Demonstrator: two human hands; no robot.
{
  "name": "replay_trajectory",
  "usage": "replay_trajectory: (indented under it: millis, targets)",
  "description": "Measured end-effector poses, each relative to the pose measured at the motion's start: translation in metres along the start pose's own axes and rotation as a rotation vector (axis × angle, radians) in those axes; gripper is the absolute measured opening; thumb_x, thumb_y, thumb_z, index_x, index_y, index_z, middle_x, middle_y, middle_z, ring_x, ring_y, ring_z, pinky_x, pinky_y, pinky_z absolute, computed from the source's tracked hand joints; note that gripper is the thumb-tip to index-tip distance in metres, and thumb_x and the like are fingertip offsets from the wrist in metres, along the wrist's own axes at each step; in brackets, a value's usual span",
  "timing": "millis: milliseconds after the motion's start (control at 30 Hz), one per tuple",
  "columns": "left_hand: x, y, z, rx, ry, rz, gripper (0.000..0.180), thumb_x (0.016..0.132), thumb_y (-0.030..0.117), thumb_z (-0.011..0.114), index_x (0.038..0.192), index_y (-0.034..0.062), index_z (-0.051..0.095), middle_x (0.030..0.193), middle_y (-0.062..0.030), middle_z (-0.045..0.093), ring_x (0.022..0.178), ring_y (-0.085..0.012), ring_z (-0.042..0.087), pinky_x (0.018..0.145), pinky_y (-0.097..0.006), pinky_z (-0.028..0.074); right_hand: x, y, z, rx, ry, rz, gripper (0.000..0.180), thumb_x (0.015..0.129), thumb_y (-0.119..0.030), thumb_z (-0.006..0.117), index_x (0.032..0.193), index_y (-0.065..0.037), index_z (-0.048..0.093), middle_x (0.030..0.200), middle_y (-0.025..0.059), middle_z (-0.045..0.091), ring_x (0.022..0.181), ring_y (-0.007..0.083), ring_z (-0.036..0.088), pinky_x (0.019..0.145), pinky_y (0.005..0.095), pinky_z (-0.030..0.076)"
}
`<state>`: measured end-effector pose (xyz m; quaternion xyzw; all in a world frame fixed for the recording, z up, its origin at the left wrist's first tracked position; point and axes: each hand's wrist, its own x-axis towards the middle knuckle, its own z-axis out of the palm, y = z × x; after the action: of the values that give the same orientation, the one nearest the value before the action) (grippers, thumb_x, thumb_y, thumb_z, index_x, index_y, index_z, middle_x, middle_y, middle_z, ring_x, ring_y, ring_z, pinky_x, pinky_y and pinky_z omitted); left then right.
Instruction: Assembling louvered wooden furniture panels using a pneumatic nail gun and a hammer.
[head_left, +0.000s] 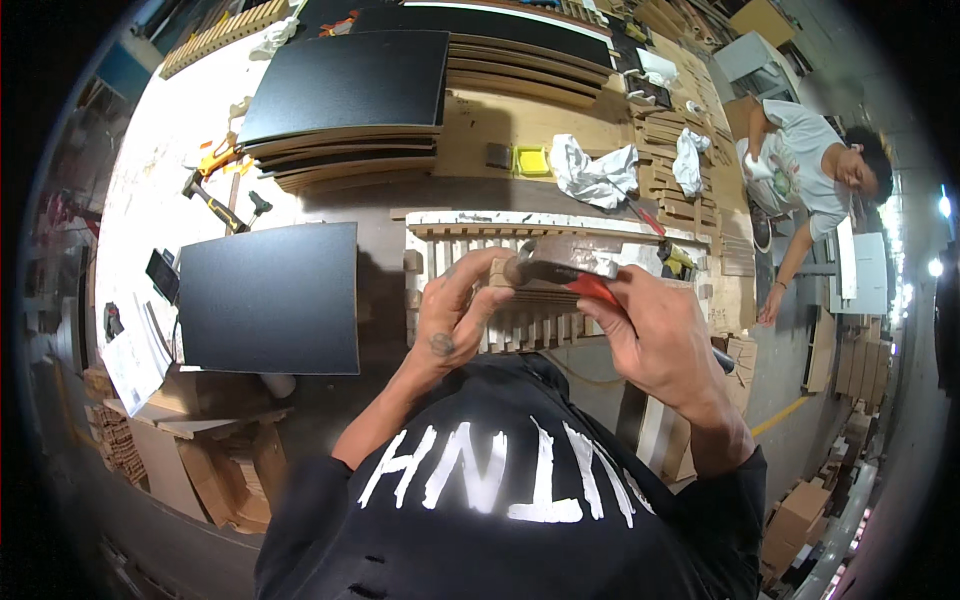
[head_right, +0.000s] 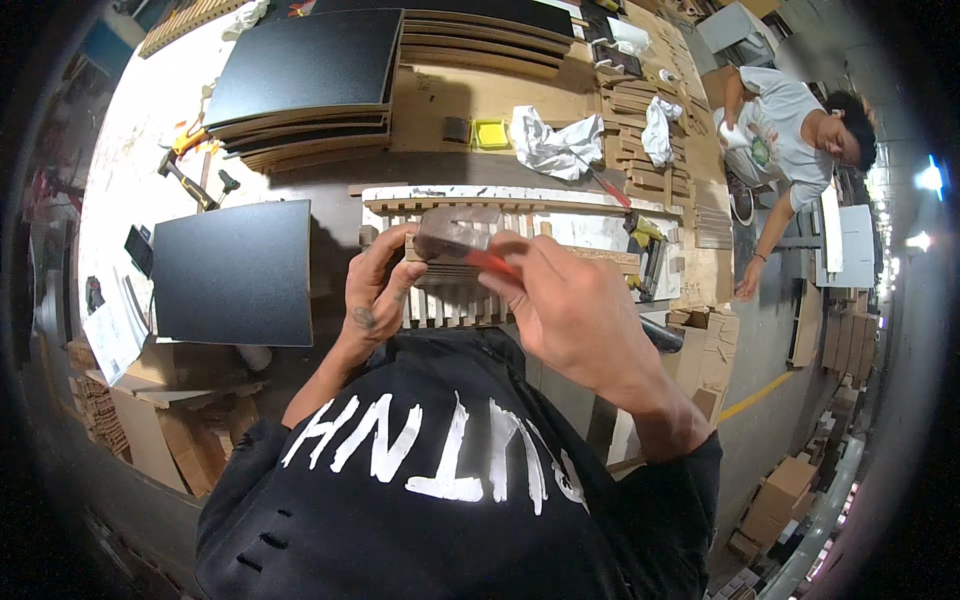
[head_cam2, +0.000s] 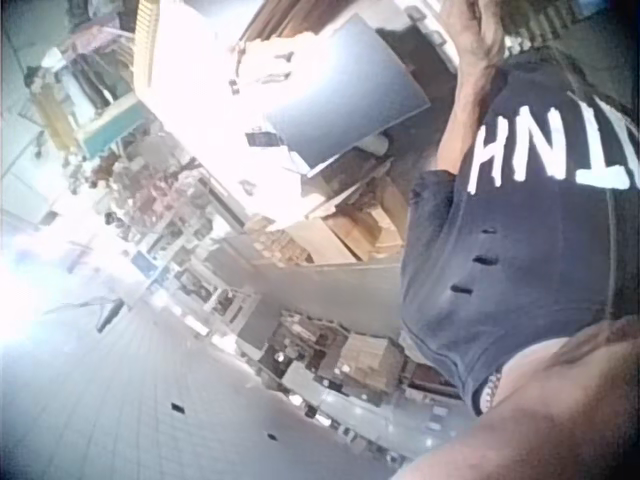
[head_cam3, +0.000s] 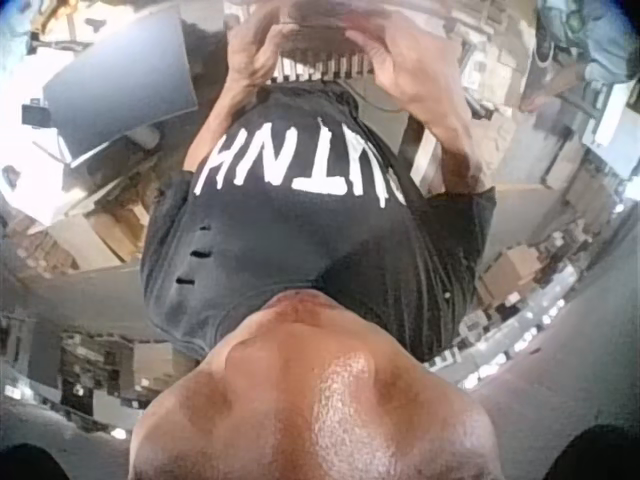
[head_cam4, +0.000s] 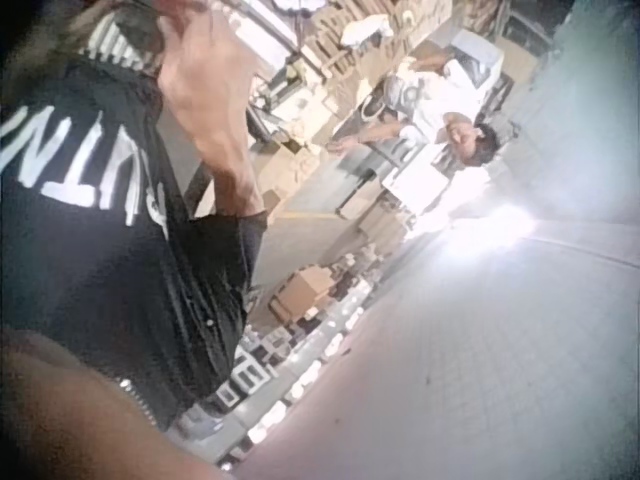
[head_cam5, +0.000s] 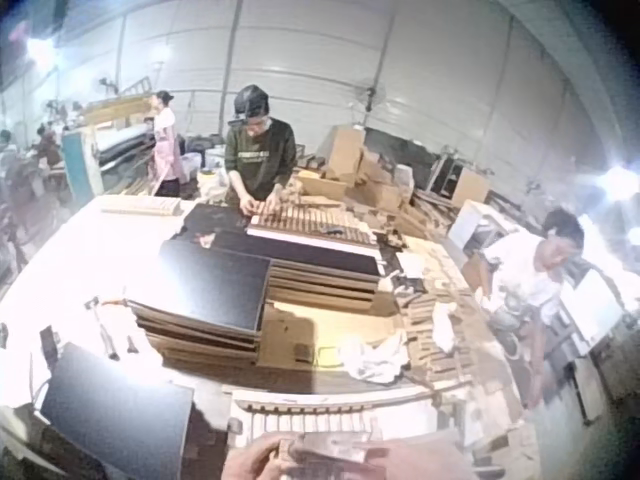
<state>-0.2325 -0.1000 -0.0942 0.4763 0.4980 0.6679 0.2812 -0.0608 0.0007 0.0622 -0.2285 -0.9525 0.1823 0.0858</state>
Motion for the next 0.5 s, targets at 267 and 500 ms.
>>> replay_trajectory:
  millis: [267, 500]
  targets:
    - [0.000, 0.007, -0.003, -0.033, -0.036, -0.117, 0.025, 0.095, 0.014, 0.060, 0.116, 0.0009, 0.062, 0.099, -0.0065, 0.068, 0.083, -0.0088, 0.059, 0.068, -0.023, 0.047, -0.017, 0.010, 0.000, 0.017, 0.106, 0.056, 0.015, 0.086, -0.012, 0.070, 0.091, 0.002, 0.066, 0.089, 0.0132, 0.067, 0.073, 0.0277, 0.068, 0.061, 0.0358, 0.053]
    - [0.002, 0.003, -0.001, -0.061, -0.046, -0.148, 0.036, 0.098, 0.024, 0.059, 0.124, -0.0008, 0.055, 0.111, -0.0110, 0.066, 0.104, -0.0181, 0.061, 0.094, -0.032, 0.047, -0.036, 0.034, -0.004, -0.086, 0.266, 0.249, 0.024, 0.092, -0.021, 0.066, 0.094, 0.004, 0.066, 0.077, 0.0088, 0.066, 0.068, 0.0265, 0.066, 0.060, 0.0349, 0.051]
